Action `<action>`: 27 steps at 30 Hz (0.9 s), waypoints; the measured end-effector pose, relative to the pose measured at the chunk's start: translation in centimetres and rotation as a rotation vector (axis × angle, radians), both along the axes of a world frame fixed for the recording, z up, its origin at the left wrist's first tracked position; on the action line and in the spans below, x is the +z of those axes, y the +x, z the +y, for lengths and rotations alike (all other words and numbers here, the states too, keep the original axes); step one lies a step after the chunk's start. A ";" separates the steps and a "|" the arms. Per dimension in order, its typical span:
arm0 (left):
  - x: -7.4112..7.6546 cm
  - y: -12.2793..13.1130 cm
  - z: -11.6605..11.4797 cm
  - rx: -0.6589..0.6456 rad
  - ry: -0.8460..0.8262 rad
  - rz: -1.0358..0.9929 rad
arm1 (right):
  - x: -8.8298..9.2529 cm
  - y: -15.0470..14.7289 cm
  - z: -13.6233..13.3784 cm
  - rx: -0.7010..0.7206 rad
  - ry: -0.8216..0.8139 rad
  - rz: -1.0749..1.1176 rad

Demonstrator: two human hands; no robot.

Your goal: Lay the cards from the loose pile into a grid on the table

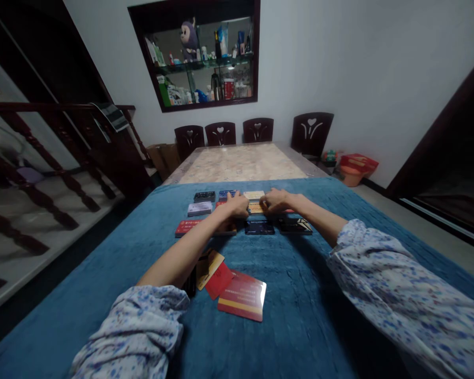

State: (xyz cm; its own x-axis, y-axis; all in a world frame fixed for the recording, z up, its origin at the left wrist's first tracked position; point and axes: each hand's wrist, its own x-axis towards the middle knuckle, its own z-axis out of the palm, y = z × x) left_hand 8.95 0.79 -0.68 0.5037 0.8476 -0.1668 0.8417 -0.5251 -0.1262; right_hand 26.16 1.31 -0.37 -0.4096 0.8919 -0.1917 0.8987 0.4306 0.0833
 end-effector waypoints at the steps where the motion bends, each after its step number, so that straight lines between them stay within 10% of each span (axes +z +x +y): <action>1: 0.1 0.1 0.0 0.005 -0.006 0.005 | 0.0 -0.1 0.1 -0.008 -0.008 -0.001; 13: 0.5 0.1 -0.9 0.026 0.051 -0.028 | -0.3 -0.3 0.6 -0.028 -0.036 -0.040; 27: -1.7 -6.8 -11.6 -0.116 0.235 -0.317 | 0.4 -0.7 -6.4 0.291 0.211 0.136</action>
